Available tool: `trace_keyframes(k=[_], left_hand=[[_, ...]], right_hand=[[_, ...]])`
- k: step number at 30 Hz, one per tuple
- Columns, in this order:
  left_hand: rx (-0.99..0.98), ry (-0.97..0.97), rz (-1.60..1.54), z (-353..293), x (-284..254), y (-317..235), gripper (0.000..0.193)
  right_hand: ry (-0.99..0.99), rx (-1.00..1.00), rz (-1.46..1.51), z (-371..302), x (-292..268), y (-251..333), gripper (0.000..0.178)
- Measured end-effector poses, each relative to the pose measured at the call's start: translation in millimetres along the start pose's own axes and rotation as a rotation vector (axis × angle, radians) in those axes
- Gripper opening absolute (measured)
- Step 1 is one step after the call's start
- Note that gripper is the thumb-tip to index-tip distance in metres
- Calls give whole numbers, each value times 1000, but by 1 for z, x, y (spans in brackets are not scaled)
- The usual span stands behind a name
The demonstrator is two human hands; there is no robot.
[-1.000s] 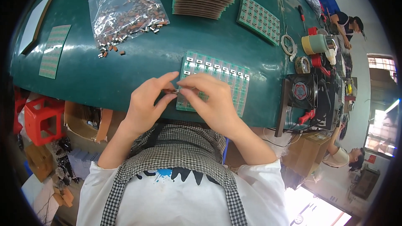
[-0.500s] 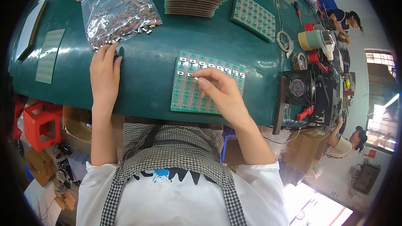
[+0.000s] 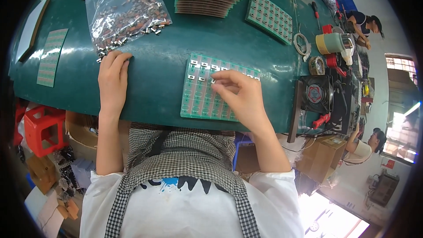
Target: The person inserts electronic components into a circuit board assembly by hand, taking them from a component tray and a storage bag.
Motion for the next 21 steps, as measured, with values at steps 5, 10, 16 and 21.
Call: trace_keyframes(k=[5,10,16,21], left_hand=[[9,-15,1,0,-2,-1,16],[1,-21,-56,0,-2,-2,16],[-32,-15,-128,-2,0,1,17],[-1,-21,-114,-2,0,-1,19]], right_hand=[[-134,-258,-471,1,2,14,13],[-214,-417,-422,0,6,14,11],[-227,-559,-548,-5,10,15,12],[-205,-537,-530,-5,9,16,11]])
Point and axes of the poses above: each hand's wrist, its own z-axis towards the middle knuckle, its own x-axis out of the palm, y = z × x, the point moved 6 cm from there along z, towards the middle knuckle, and after that the axes turned 7 degrees about x, right-handed, at the moved point
